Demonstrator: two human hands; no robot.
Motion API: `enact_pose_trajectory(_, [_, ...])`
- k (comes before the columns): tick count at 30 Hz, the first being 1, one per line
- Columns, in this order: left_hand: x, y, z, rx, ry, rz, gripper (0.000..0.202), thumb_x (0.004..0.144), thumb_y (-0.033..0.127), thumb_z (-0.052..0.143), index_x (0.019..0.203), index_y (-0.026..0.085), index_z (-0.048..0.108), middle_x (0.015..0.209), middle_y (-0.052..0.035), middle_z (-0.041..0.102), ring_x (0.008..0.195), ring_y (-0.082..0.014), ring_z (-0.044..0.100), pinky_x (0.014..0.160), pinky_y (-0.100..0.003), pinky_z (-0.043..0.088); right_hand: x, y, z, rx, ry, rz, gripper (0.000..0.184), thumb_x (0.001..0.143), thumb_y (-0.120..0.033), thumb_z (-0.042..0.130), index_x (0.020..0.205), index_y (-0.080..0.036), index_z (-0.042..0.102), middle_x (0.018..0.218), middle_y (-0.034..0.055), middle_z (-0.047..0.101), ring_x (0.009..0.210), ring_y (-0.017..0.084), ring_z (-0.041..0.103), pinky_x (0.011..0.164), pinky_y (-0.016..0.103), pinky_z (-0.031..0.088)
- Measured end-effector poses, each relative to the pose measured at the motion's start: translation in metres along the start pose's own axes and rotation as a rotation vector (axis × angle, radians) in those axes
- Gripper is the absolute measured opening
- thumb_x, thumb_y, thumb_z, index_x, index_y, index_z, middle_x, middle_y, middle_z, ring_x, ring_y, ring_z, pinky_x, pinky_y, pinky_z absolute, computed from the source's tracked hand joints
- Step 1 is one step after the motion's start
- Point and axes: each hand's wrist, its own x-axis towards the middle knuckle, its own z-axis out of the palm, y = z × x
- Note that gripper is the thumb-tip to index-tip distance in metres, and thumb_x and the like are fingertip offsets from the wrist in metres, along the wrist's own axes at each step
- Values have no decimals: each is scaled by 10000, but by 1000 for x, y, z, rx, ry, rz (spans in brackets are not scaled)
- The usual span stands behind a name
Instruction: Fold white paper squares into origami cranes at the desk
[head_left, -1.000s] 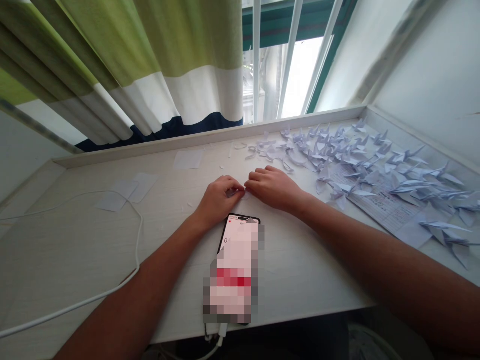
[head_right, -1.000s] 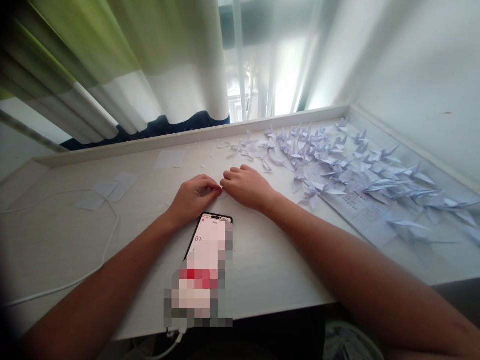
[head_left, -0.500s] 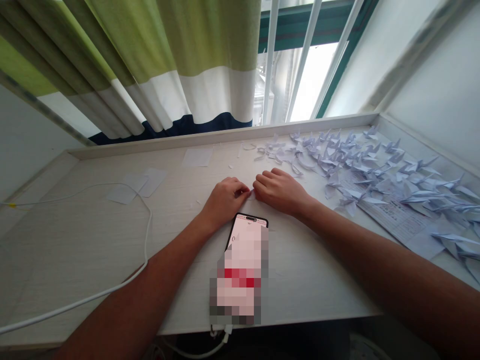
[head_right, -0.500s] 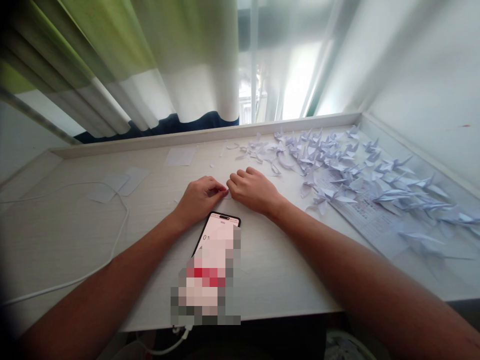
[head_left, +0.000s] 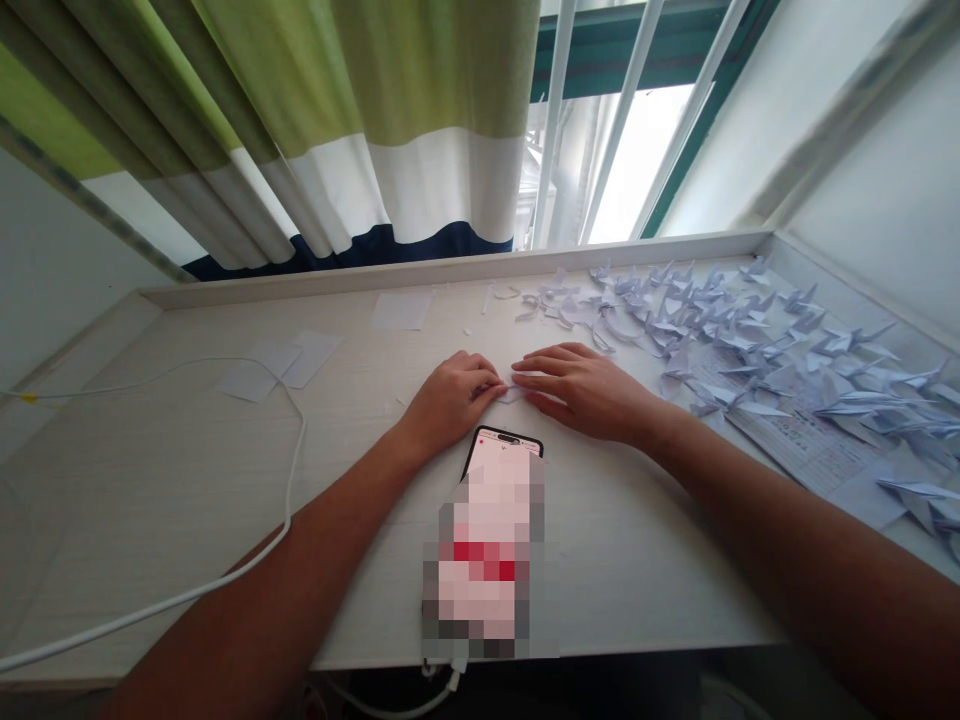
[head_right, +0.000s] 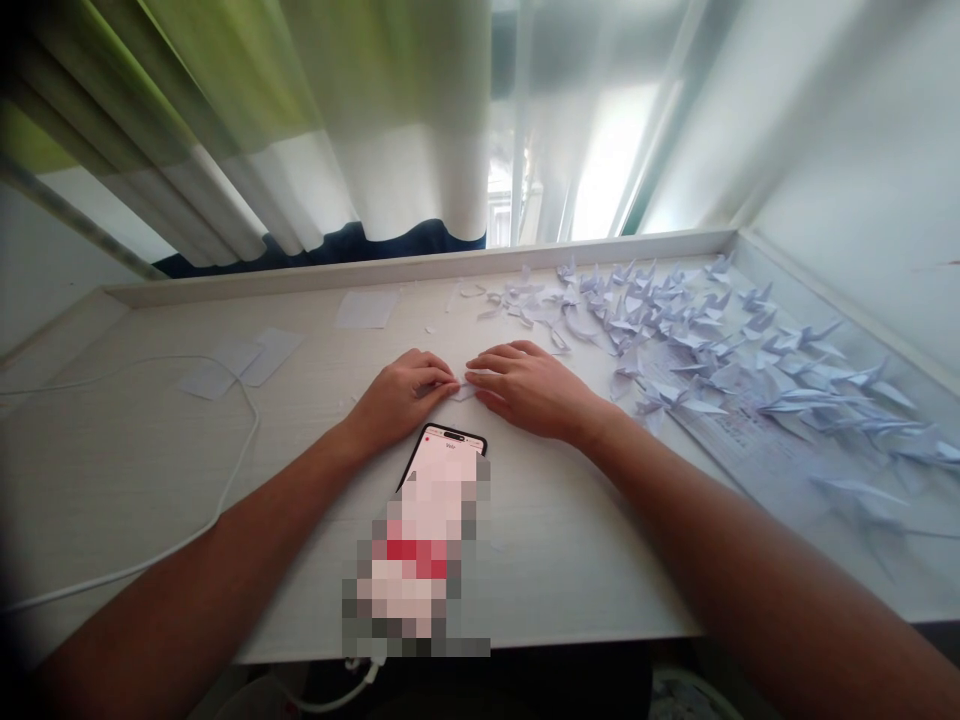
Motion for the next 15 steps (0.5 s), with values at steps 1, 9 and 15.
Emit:
enact_pose_trajectory(1, [0, 0, 0, 5, -6, 9, 158, 968, 248, 622, 906, 207, 761, 1007, -64, 746, 980, -227, 640, 927, -396, 512, -1, 0, 0, -5, -11, 6, 308, 1033, -240, 513, 1264, -210, 715, 1307, 107, 728, 1228, 289, 630, 1040, 457, 420])
enact_pose_trajectory(9, [0, 2, -1, 47, -24, -39, 150, 956, 271, 635, 1032, 221, 754, 1084, -67, 741, 1038, -248, 614, 974, -426, 497, -1, -2, 1, -26, -14, 103, 269, 1032, -301, 549, 1186, -210, 750, 1232, 105, 752, 1149, 290, 644, 974, 445, 439])
enact_pose_trajectory(15, [2, 7, 0, 79, -55, -63, 207, 967, 287, 607, 1106, 216, 743, 1137, -87, 713, 1118, -274, 582, 1007, -448, 480, 1, -2, 3, 76, -18, 184, 264, 1013, -328, 590, 1169, -188, 751, 1206, 117, 741, 1101, 296, 645, 937, 455, 481])
